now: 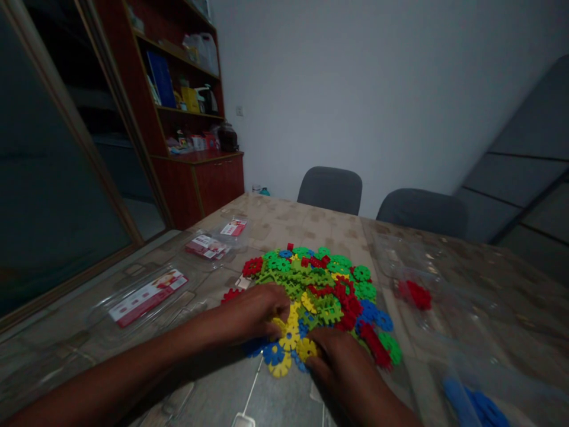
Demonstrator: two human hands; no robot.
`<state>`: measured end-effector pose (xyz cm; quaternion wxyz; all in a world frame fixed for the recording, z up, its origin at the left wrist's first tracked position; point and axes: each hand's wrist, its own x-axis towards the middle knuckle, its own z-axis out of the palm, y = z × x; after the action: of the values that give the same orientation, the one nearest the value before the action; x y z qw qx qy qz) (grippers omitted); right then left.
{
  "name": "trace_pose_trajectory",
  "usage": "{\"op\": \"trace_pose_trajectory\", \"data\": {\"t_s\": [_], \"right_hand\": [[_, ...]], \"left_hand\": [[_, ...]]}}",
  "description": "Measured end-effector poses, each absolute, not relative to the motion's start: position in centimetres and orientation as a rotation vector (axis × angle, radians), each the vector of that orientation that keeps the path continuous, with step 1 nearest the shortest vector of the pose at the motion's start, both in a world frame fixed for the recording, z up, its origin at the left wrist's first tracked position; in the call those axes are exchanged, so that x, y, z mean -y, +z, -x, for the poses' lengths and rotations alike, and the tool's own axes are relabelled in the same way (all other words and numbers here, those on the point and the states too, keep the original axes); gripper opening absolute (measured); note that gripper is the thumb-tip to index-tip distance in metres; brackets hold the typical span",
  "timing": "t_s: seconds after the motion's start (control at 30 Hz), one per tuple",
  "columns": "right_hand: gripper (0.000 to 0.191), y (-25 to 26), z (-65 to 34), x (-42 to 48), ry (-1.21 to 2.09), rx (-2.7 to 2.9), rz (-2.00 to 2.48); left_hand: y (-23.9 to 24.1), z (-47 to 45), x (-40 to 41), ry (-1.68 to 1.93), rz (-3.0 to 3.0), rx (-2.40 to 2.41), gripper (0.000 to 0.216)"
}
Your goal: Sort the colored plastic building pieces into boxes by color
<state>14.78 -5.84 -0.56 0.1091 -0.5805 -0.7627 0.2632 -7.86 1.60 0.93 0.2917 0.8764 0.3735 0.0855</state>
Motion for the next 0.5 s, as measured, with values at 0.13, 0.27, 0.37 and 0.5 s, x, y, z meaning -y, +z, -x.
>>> {"op": "trace_pose_trajectory", "data": {"t_s": [0.13, 0.27, 0.37, 0.5], "right_hand": [[0.030, -0.7, -14.2, 5.4, 0.818, 2.243, 1.662], [0.036, -0.3, -13.0, 4.8, 0.816, 2.258, 1.704], [0.032, 0.2, -12.2, 4.4, 0.775, 2.310, 1.787], [0.032, 0.7, -11.4, 4.0, 0.706, 2.315, 1.901]], "left_hand": [[0.7, 8.2, -2.9, 0.268, -2.181, -1.088, 0.009], [-0.1, 7.8, -4.1, 0.256, -2.157, -1.140, 0.023], [-0.7, 7.5, -4.0, 0.191, -2.165, -1.168, 0.018], [-0.6, 7.6, -3.4, 0.153, -2.187, -1.195, 0.024]]}}
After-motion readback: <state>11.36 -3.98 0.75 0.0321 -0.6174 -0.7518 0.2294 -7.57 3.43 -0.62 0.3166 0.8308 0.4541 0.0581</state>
